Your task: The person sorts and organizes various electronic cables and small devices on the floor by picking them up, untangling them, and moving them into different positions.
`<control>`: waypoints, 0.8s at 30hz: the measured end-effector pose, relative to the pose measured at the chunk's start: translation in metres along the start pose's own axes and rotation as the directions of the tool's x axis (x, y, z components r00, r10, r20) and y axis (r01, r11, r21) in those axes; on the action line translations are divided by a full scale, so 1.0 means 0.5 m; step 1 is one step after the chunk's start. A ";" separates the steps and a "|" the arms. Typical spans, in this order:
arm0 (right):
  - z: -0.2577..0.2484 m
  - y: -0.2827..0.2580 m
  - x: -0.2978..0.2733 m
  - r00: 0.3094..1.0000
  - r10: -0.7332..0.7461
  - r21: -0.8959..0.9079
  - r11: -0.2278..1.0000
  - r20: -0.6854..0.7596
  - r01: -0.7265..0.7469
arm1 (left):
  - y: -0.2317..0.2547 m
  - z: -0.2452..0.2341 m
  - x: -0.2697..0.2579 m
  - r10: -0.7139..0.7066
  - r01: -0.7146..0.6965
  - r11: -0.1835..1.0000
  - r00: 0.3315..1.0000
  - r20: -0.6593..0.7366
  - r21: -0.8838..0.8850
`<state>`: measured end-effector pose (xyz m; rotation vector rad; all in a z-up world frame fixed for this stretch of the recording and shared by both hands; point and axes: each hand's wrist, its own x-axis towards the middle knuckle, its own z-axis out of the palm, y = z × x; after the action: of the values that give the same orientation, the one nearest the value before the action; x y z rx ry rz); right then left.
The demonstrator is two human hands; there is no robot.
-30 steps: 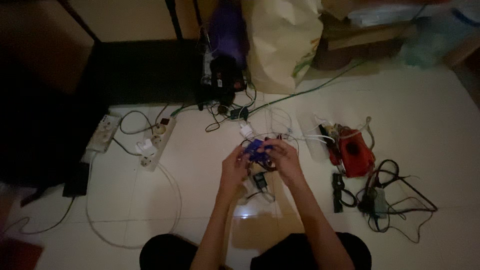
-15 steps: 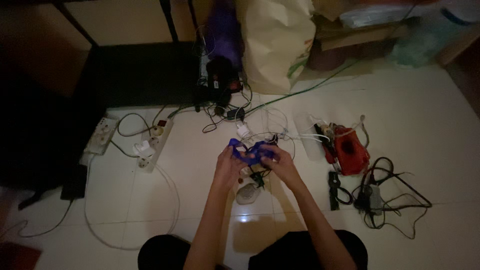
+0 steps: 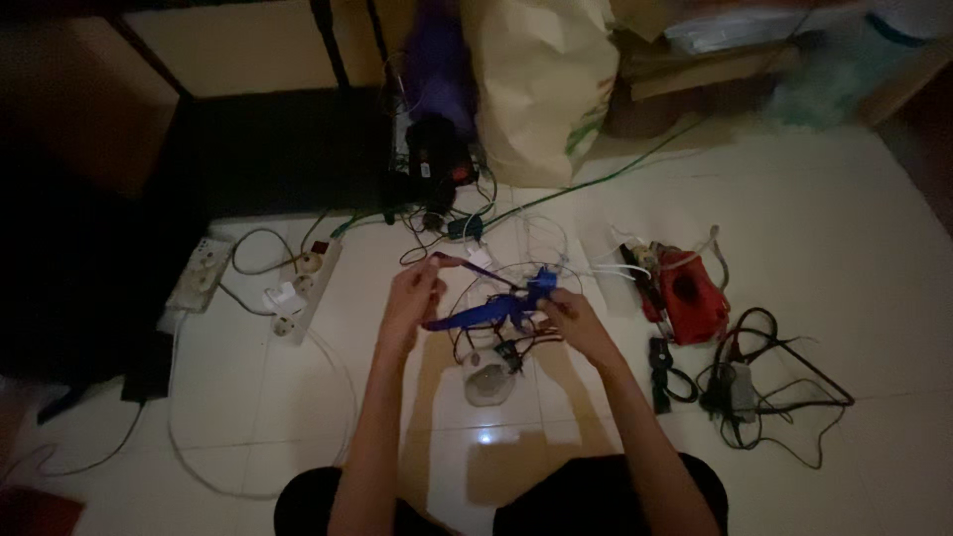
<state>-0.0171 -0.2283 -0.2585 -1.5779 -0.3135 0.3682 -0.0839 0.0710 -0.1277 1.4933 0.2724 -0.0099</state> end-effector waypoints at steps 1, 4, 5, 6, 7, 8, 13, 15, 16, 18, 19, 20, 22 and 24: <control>-0.002 -0.018 0.001 0.999 0.026 0.037 0.999 -0.018 -0.026 | -0.003 -0.010 0.005 -0.026 0.027 0.999 0.999 -0.047 0.037; 0.003 -0.076 -0.013 0.989 0.135 0.093 0.987 -0.066 -0.128 | -0.040 -0.004 0.027 0.000 0.022 0.977 0.995 -0.101 0.210; 0.013 -0.091 -0.018 0.979 0.186 0.076 0.981 -0.084 -0.180 | -0.057 0.004 0.033 0.117 -0.105 0.968 0.992 -0.042 0.230; 0.023 -0.105 -0.021 0.966 0.237 0.060 0.971 -0.102 -0.232 | -0.072 0.016 0.035 0.231 -0.229 0.943 0.973 0.021 0.242; 0.030 -0.117 -0.022 0.973 0.215 0.139 0.969 -0.078 -0.203 | -0.083 0.028 0.037 0.341 -0.352 0.903 0.936 0.087 0.245; 0.037 -0.127 -0.022 0.980 0.192 0.217 0.960 -0.055 -0.176 | -0.089 0.041 0.034 0.308 -0.316 0.889 0.948 0.076 0.333; 0.060 -0.182 -0.027 0.981 0.194 0.399 0.898 0.021 -0.186 | -0.080 0.112 -0.010 0.237 -0.297 0.854 0.953 0.188 0.427; 0.064 -0.196 -0.026 0.977 0.211 0.399 0.894 0.018 -0.201 | -0.094 0.128 -0.009 0.215 -0.293 0.800 0.955 0.204 0.524; 0.064 -0.200 -0.027 0.977 0.211 0.386 0.899 0.028 -0.205 | -0.109 0.131 -0.004 0.204 -0.290 0.768 0.956 0.211 0.571; 0.060 -0.203 -0.024 0.977 0.209 0.360 0.909 0.046 -0.211 | -0.148 0.123 0.013 0.104 -0.230 0.828 0.959 0.263 0.512; 0.058 -0.200 -0.024 0.981 0.188 0.386 0.903 0.039 -0.188 | -0.172 0.116 0.021 0.053 -0.195 0.854 0.955 0.291 0.483; 0.055 -0.198 -0.023 0.985 0.167 0.412 0.896 0.031 -0.165 | -0.196 0.110 0.031 0.052 -0.195 0.844 0.957 0.286 0.499; 0.045 -0.194 -0.021 0.988 0.152 0.468 0.873 0.009 -0.138 | -0.236 0.103 0.050 0.050 -0.196 0.824 0.960 0.277 0.531; 0.037 -0.195 -0.018 0.987 0.160 0.529 0.839 -0.021 -0.125 | -0.254 0.086 0.063 -0.007 -0.108 0.937 0.945 0.327 0.333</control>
<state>-0.0306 -0.2111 -0.1615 -1.0664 -0.0312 0.4727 -0.0679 0.0235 -0.2558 1.8204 -0.0403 -0.2735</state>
